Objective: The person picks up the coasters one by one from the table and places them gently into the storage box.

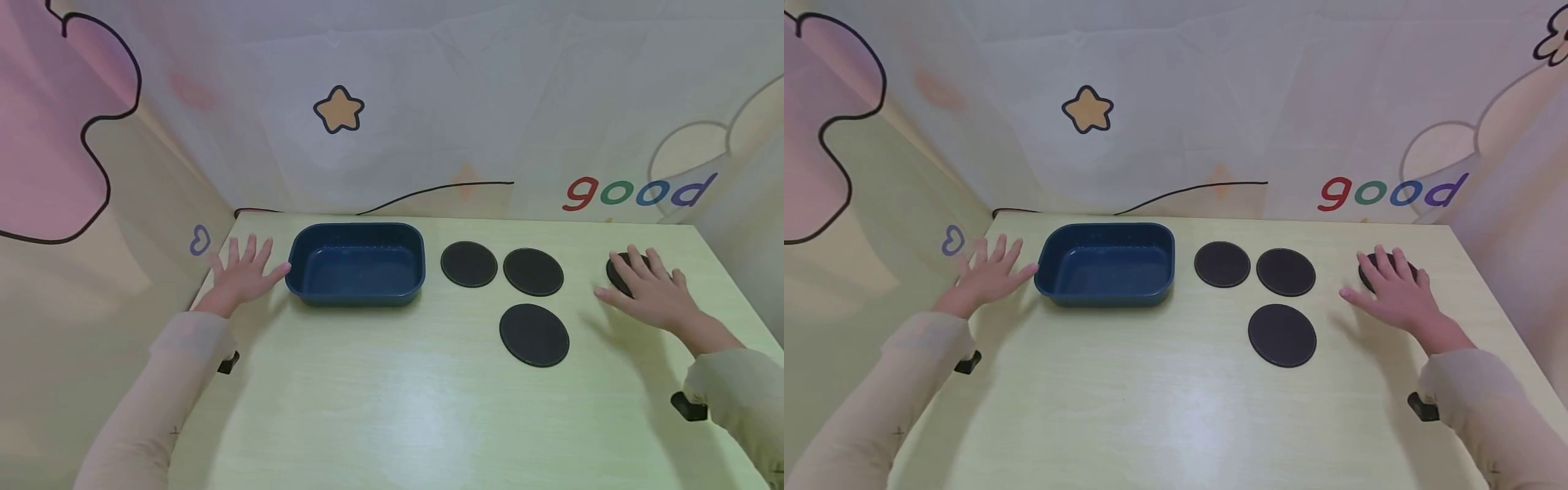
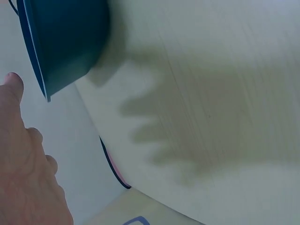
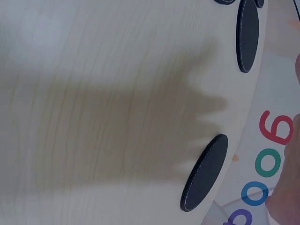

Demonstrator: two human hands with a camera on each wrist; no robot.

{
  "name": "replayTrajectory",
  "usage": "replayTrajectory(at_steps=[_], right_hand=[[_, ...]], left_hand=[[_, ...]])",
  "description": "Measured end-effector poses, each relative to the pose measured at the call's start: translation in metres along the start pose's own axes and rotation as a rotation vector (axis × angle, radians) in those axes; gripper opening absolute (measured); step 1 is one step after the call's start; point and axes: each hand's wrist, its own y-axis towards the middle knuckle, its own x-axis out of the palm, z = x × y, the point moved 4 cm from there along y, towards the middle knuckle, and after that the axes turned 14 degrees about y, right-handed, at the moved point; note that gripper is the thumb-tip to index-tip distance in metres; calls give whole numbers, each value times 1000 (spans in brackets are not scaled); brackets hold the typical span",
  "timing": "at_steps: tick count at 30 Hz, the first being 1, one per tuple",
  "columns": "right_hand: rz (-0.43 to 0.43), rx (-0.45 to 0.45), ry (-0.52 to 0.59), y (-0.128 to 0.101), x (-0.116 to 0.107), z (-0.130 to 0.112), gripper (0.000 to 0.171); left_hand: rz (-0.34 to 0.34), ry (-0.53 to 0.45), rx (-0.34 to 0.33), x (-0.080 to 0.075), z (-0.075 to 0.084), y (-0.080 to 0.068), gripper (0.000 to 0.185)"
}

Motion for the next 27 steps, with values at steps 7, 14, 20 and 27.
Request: replayTrajectory(at_steps=[7,14,20,27], right_hand=[[-9,-56,-30,2,13,-21,85],[-15,-140,-2,10,28,-40,95],[-46,-180,167,14,34,-55,93],[-135,-98,391,18,42,-60,86]], left_hand=[[39,-17,26,2,15,11,80],[145,-119,21,-2,24,21,60],[208,-346,-28,-5,24,27,54],[195,-537,-65,3,21,33,51]])
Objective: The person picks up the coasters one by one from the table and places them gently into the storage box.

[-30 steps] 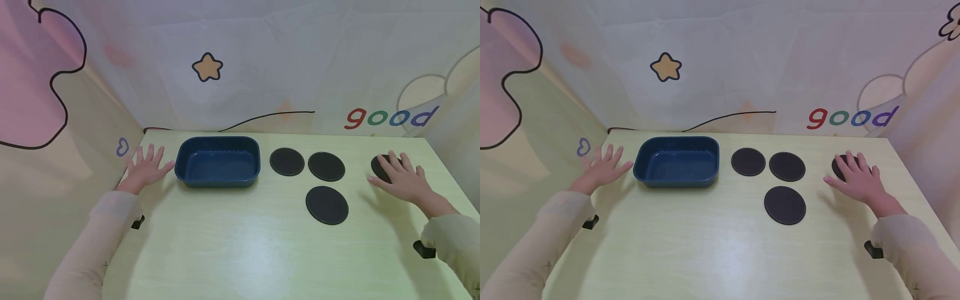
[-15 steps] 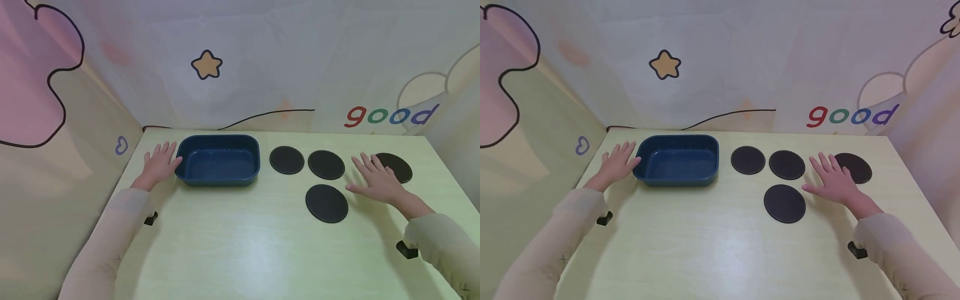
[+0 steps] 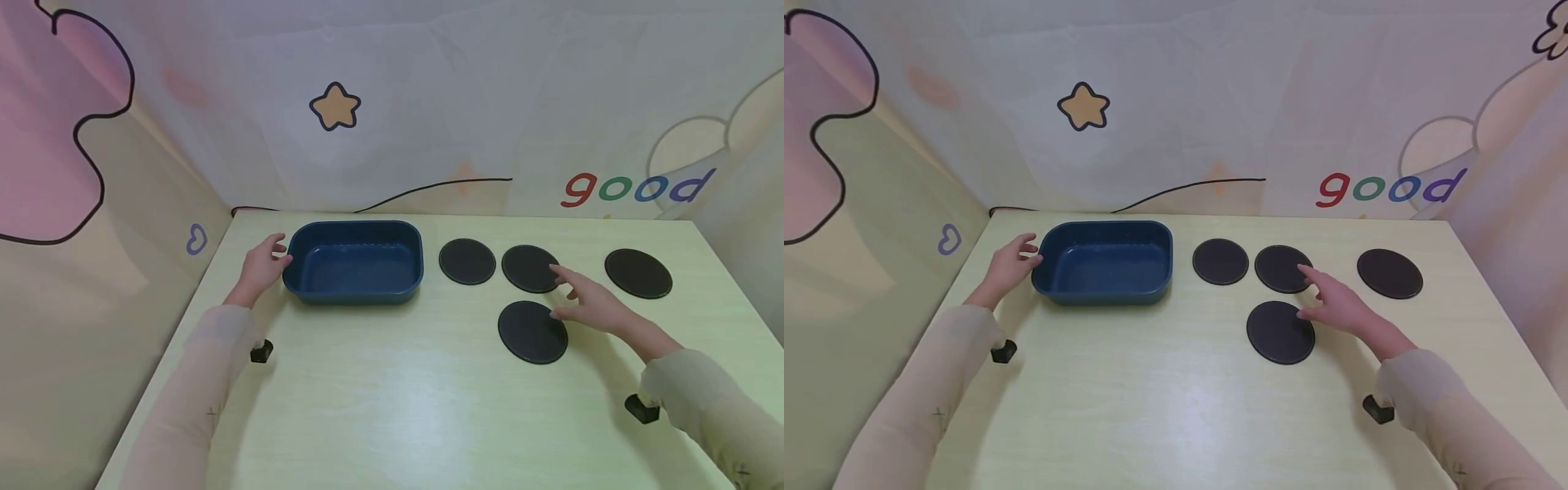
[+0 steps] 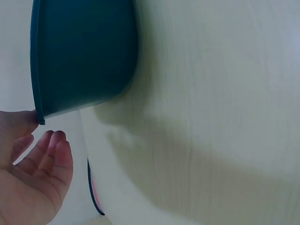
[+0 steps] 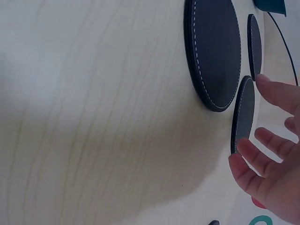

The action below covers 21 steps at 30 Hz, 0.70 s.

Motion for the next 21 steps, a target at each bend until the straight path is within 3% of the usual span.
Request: replayTrajectory(at_steps=[5,12,21], right_hand=[[-55,47,141,4,6,7,82],[-122,-5,263,8,11,13,70],[-162,96,245,14,19,16,49]], left_hand=[[-22,-134,-59,4,-4,0,50],[-70,-315,-145,10,-10,1,49],[-148,-444,-220,12,-13,2,49]])
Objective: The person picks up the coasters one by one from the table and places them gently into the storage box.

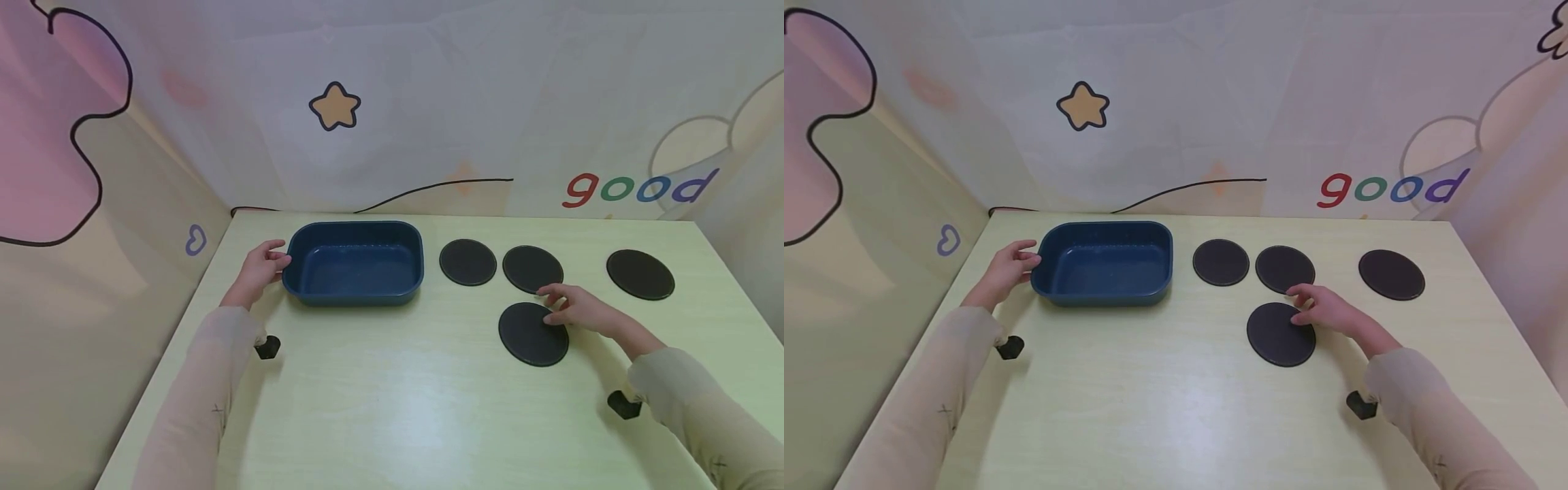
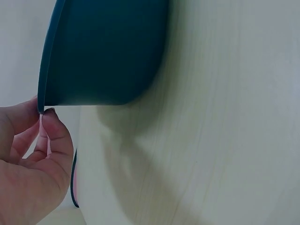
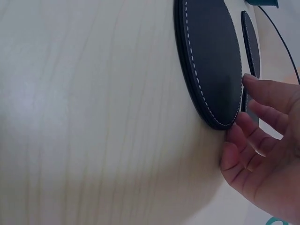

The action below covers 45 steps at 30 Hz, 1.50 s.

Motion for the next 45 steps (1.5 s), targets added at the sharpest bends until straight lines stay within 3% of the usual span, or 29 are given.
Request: replayTrajectory(at_steps=[9,26,38,45], right_hand=[[7,8,-67,8,4,2,35],[-29,48,-113,16,3,-4,30],[-73,60,-68,8,0,-12,22],[-129,93,55,4,-5,-15,16]], left_hand=[[-29,-27,-6,0,2,-2,49],[-14,-24,-16,1,0,2,46],[-17,-34,-26,2,0,1,46],[-16,-24,-27,2,1,1,46]])
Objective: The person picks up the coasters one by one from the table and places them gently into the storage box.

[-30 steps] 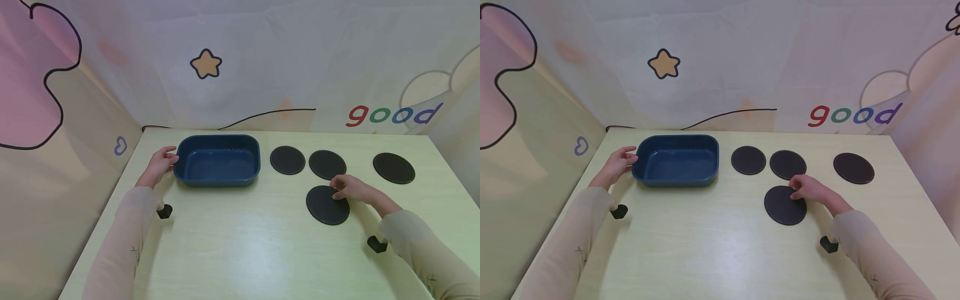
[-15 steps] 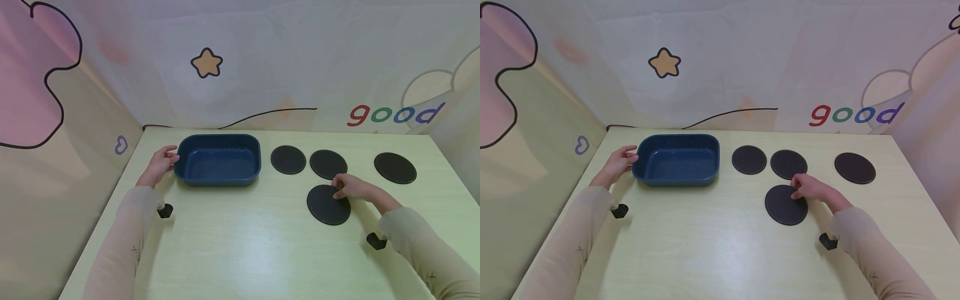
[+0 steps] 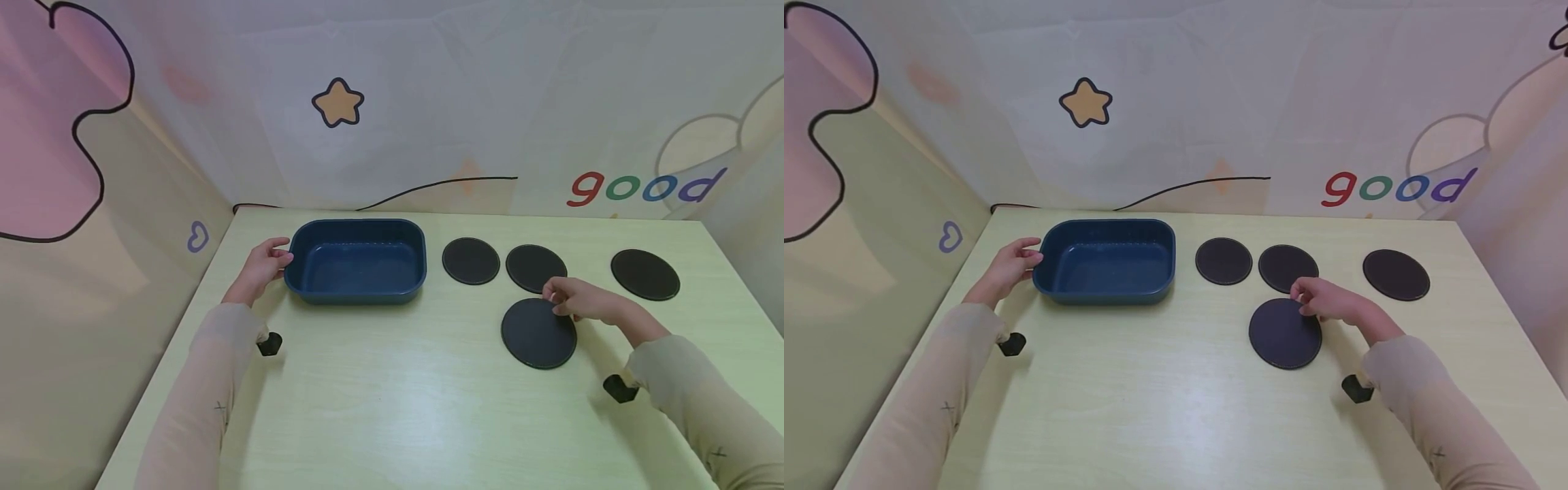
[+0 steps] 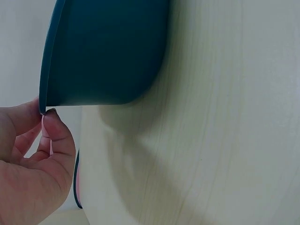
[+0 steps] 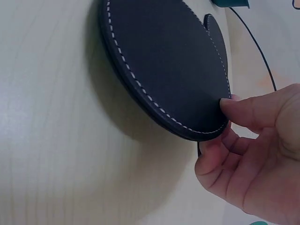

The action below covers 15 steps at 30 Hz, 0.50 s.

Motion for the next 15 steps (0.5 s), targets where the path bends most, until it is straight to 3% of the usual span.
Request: replayTrajectory(at_steps=[8,15], right_hand=[[-70,24,89,-3,-3,-8,19],[-49,-52,211,-7,-6,-30,18]], left_hand=[[2,17,-6,0,0,1,44],[7,39,-8,0,1,1,44]])
